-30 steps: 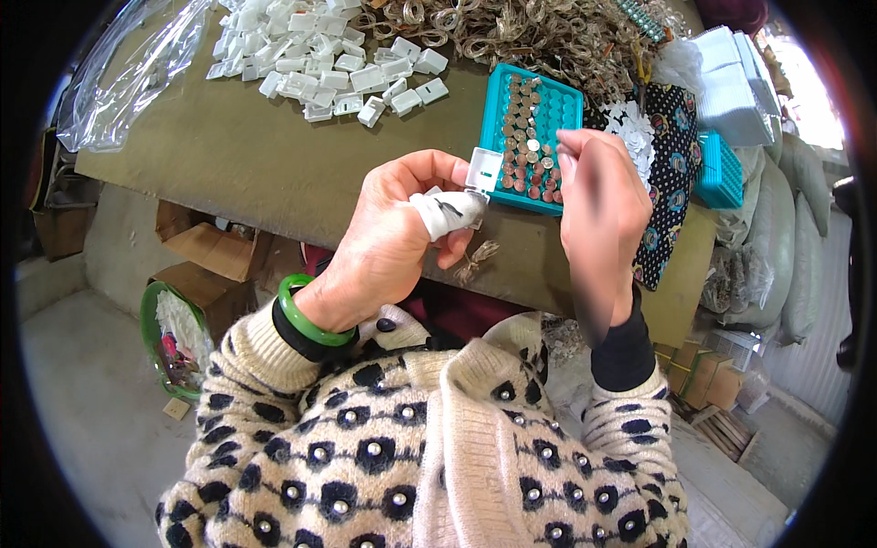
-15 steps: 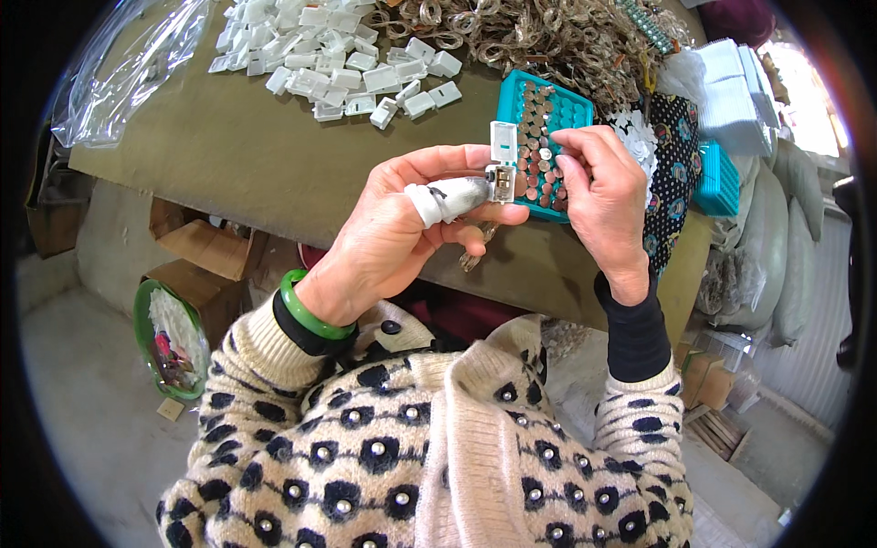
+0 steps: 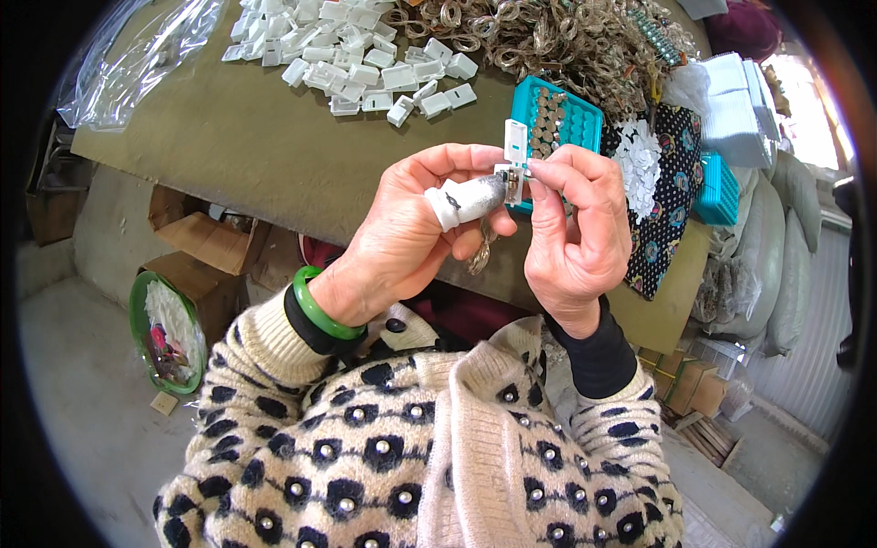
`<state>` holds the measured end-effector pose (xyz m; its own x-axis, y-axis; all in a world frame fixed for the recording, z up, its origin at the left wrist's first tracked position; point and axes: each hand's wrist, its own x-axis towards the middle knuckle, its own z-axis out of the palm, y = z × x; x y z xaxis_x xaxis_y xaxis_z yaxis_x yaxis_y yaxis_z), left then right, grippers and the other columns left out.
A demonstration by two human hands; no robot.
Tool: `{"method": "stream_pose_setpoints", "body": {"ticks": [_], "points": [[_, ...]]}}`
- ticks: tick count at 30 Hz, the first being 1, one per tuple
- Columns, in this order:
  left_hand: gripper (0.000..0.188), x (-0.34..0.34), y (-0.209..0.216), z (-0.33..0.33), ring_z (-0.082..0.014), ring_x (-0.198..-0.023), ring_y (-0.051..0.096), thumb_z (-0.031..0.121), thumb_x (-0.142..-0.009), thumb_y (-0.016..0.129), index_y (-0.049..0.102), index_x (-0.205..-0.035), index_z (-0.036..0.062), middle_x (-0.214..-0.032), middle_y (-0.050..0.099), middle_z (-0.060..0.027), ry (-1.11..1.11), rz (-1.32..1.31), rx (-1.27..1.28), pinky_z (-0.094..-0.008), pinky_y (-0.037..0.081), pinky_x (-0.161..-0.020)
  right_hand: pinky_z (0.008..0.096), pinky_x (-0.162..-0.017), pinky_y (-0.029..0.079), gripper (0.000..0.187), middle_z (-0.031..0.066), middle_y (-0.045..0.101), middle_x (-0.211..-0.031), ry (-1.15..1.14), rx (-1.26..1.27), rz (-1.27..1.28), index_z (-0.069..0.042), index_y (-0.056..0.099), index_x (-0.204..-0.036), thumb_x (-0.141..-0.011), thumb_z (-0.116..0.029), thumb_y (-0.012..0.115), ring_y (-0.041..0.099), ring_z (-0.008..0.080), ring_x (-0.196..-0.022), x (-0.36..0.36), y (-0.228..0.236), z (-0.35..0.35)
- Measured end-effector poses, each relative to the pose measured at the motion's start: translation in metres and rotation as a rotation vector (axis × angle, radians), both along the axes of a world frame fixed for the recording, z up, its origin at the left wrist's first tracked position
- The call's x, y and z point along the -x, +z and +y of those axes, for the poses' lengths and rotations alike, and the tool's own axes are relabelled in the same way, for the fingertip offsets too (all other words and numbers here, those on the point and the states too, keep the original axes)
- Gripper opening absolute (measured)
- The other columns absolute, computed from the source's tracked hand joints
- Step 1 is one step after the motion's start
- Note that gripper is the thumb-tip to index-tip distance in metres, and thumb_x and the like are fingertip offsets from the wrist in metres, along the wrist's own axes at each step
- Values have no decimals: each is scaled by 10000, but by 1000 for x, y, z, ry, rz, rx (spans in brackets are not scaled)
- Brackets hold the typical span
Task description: The person assembles small white plastic electrical components by inserting metal pins and securing them with metal rings. They repeatedly pick components from a pile, insert pins, and place metal rings from a teal tray onto the components.
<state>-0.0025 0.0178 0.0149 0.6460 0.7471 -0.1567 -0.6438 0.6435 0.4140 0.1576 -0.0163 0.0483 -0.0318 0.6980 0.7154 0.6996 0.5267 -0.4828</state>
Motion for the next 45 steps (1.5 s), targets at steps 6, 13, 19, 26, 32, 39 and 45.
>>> {"method": "stream_pose_setpoints", "body": {"ticks": [6, 13, 19, 26, 32, 39, 45], "points": [[231, -2, -1, -5, -158, -721, 675, 40, -942, 628, 627, -1172, 14, -959, 681, -129, 24, -4, -20, -206, 427, -449, 289, -667, 531, 174, 129, 651, -961, 17, 56, -24, 0, 687, -1000, -847, 84, 689, 634, 201, -808, 3, 2, -1], [221, -2, 0, -5, -164, -719, 677, 92, -968, 601, 659, -1175, 43, -966, 689, -114, 46, 59, -52, -202, 394, -443, 302, -677, 556, 188, 114, 663, -912, 93, 245, 54, -15, 684, -963, -815, 101, 692, 670, 237, -795, -5, 15, 2], [199, -5, 5, -8, -174, -712, 683, 76, -976, 576, 670, -1147, 36, -979, 691, -111, 53, 128, -16, -209, 400, -448, 293, -685, 568, 183, 119, 675, -917, 159, 322, 98, -2, 695, -949, -808, 114, 682, 687, 239, -814, -11, 19, 3], [187, -7, 7, -11, -176, -709, 686, 80, -981, 568, 669, -1127, 21, -965, 689, -101, 20, 180, -27, -206, 398, -443, 317, -708, 558, 181, 123, 678, -884, 211, 364, 81, 4, 697, -925, -776, 106, 686, 683, 252, -812, -21, 19, 2], [166, -7, 11, -12, -159, -690, 683, 82, -982, 568, 669, -1100, 23, -941, 688, -93, -12, 218, -23, -197, 398, -438, 314, -771, 548, 154, 117, 685, -921, 227, 453, 67, -14, 714, -945, -818, 67, 684, 676, 236, -858, -26, 23, -2], [190, -5, 7, -7, -148, -714, 649, 37, -961, 588, 658, -1136, 14, -947, 681, -84, 99, 112, 69, -225, 450, -504, 401, -784, 547, 362, 211, 649, -1103, 38, -87, -186, 94, 657, -1081, -720, 65, 651, 641, 342, -945, 8, -7, -18], [247, -3, 1, -6, -88, -673, 543, 115, -949, 649, 643, -1185, 42, -923, 657, -39, 107, 92, -19, -223, 449, -548, 418, -825, 545, 383, 220, 655, -1123, 22, -111, -259, 94, 657, -1103, -725, 33, 635, 643, 355, -971, 14, -8, -14]]}}
